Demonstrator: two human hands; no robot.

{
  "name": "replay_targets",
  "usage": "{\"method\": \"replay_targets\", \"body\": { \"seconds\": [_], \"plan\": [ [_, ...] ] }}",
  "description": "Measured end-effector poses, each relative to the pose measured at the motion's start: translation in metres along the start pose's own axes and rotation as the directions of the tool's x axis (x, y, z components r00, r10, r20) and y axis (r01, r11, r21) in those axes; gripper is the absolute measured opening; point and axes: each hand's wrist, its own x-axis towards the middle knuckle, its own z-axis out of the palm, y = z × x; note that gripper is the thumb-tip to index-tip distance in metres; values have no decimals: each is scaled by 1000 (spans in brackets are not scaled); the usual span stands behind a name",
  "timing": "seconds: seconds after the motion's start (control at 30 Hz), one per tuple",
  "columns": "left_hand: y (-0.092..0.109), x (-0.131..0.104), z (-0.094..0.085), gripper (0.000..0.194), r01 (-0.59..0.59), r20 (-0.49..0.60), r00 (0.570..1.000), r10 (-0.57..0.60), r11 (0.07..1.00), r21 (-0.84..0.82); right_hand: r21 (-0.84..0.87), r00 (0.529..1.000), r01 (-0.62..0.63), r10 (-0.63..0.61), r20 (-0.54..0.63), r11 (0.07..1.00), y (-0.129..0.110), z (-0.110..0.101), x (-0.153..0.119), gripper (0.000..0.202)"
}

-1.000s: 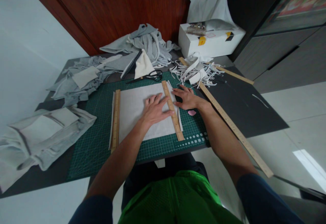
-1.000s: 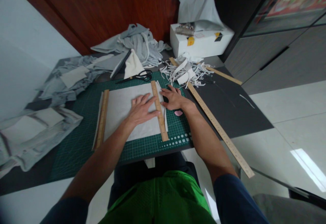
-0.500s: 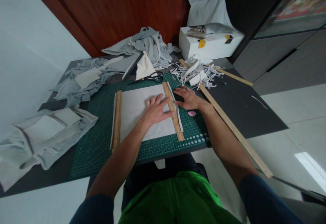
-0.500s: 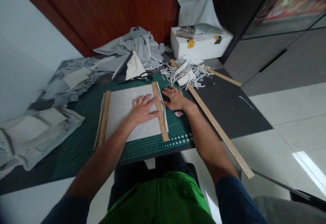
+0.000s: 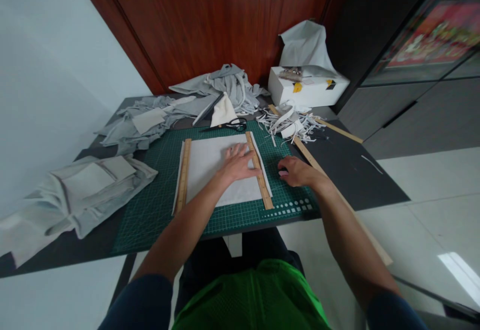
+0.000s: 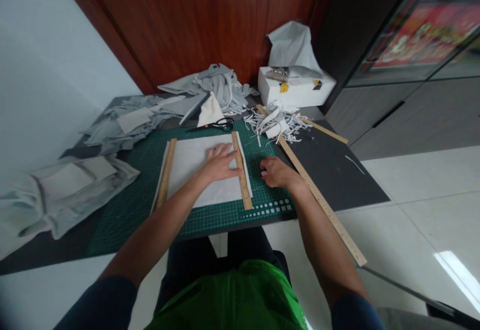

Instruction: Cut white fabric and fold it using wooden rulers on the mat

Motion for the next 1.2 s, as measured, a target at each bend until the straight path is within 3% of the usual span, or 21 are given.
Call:
{"method": "replay_targets", "body": {
  "seconds": [0.2,0.43,0.53,0.6,0.67,0.73,0.8,0.87,0.93,1.0,1.2],
  "plan": [
    [1,5,-1,78,-98,-27,995,98,995,-31,0,998,-69,69,0,998,-6,-1,-7,9],
    [-9,0,15,77,-142,-123,984,130,986,-90,159,994,-96,102,-28,983,-3,-4,-3,7],
    [-11,0,20,78,-144,-143,981,128,984,-105,267,970,-71,129,-205,961,-5,-9,22,9],
    [-11,0,21,79,-141,-145,982,124,983,-114,376,923,-47,184,-339,926,-12,-10,48,10],
    [-10,0,21,80,-133,-144,983,115,983,-124,522,895,23,216,-391,853,-25,-8,78,14],
    [-9,0,20,82,-126,-143,984,107,983,-130,679,878,77,273,-393,730,-41,-3,108,19],
    [-8,0,18,83,-132,-152,982,111,983,-131,791,903,117,267,-336,601,-56,5,134,20],
    [-8,-1,17,82,-146,-161,979,123,980,-136,835,926,89,263,-271,543,-63,12,153,21],
    [-8,-1,17,81,-150,-161,979,126,978,-147,822,931,36,280,-234,569,-62,17,163,22],
    [-8,0,17,82,-142,-144,982,120,977,-157,756,922,-11,300,-246,655,-53,20,167,23],
    [-8,-2,18,77,-144,-153,981,120,977,-158,393,895,-139,285,-343,909,-20,17,158,30]
  ]
}}
